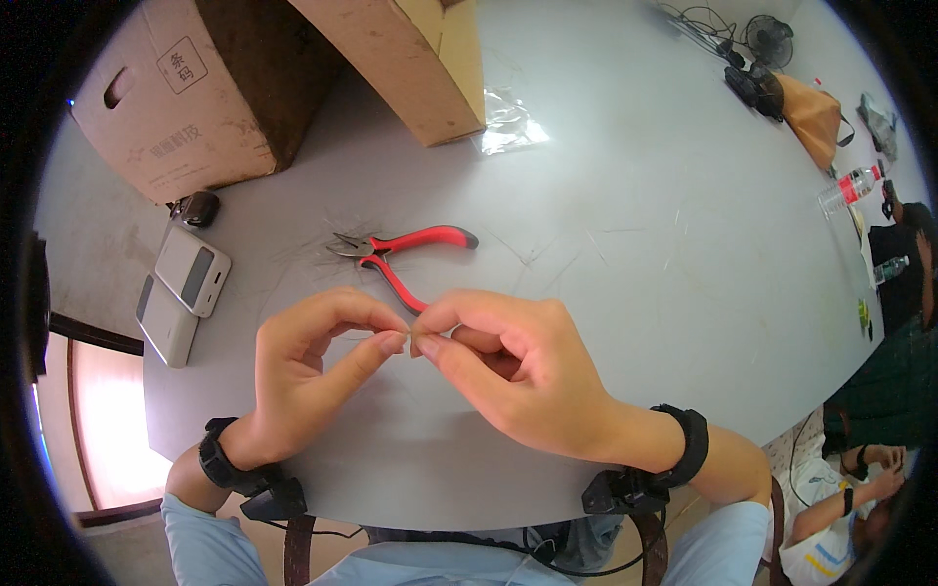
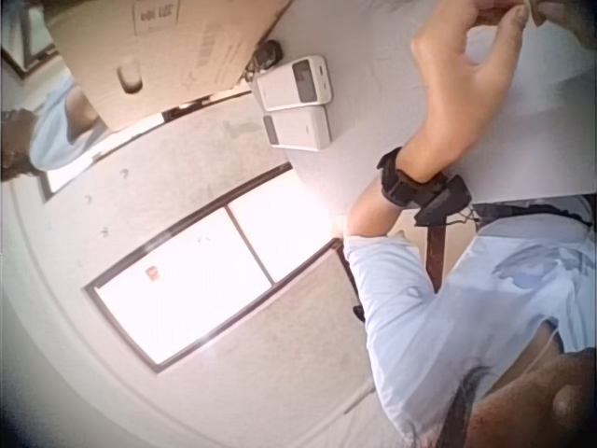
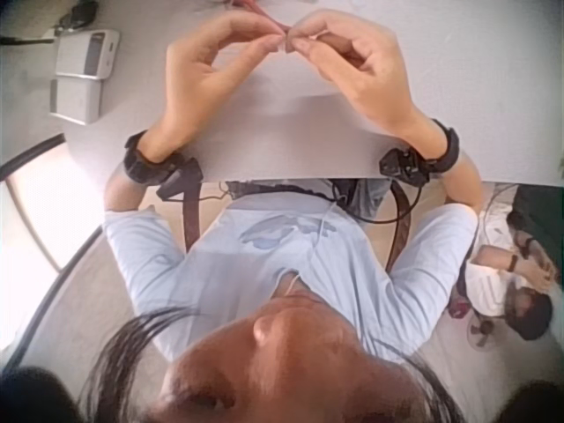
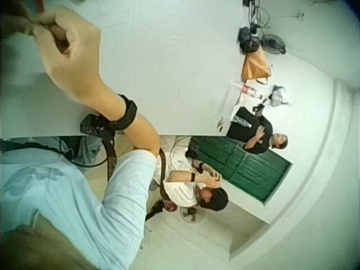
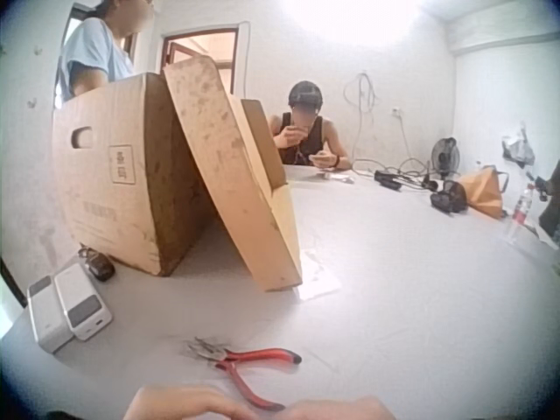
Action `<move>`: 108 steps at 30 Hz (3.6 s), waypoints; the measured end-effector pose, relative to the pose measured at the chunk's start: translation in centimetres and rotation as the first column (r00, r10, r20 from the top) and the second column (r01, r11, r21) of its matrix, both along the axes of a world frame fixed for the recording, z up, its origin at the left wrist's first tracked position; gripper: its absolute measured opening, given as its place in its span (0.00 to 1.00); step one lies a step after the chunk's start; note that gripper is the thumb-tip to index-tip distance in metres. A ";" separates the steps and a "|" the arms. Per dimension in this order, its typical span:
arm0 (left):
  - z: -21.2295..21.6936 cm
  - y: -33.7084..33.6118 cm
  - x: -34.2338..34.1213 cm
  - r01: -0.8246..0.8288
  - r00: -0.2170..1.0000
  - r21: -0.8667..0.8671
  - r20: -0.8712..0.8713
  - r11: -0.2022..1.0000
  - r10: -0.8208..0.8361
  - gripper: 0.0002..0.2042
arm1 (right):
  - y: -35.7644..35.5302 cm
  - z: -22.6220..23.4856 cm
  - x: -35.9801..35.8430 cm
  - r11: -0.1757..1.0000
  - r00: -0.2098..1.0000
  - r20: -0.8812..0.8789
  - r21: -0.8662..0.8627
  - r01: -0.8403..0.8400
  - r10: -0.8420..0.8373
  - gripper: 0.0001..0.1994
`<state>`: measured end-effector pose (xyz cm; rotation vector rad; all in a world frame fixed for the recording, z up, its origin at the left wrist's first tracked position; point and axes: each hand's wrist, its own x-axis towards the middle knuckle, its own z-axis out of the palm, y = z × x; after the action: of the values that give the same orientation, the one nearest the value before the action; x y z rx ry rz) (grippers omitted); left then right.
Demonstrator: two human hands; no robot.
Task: The person threads a thin line through a small component and then ties a knot by hand at a table.
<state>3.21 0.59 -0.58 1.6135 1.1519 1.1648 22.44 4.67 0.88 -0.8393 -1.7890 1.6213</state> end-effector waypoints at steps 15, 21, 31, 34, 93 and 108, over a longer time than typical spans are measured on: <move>-0.1 0.2 -0.1 0.000 0.986 0.290 -0.161 0.957 0.049 0.07 | 0.0 -0.2 0.0 0.996 0.999 -0.009 0.080 0.033 -0.032 0.04; -0.1 0.2 -0.1 -0.008 0.980 0.353 -0.185 0.936 0.079 0.07 | 0.1 -0.4 0.2 0.994 0.999 -0.020 0.100 0.042 -0.041 0.04; 0.0 0.3 -0.1 -0.006 0.955 0.485 -0.257 0.875 0.149 0.09 | 0.1 -0.2 0.2 0.986 0.999 0.007 0.166 0.035 -0.037 0.04; 0.1 0.1 -0.1 -0.034 0.963 0.406 -0.232 0.913 0.139 0.08 | 0.0 -0.2 0.2 0.986 0.999 0.008 0.161 0.039 -0.041 0.04; -0.1 -0.3 0.4 -0.041 0.996 -0.247 0.064 0.968 0.058 0.07 | -0.2 -0.9 -0.1 0.952 0.987 0.134 0.304 0.048 -0.092 0.03; -0.6 -0.3 0.5 -0.068 0.992 0.004 -0.105 0.998 0.068 0.03 | -0.3 -0.7 -0.3 0.932 0.978 0.184 0.362 0.025 -0.097 0.03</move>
<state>3.73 0.32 -1.15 1.6640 1.2836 1.1341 22.11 4.34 0.19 -0.8965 -2.0921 1.1499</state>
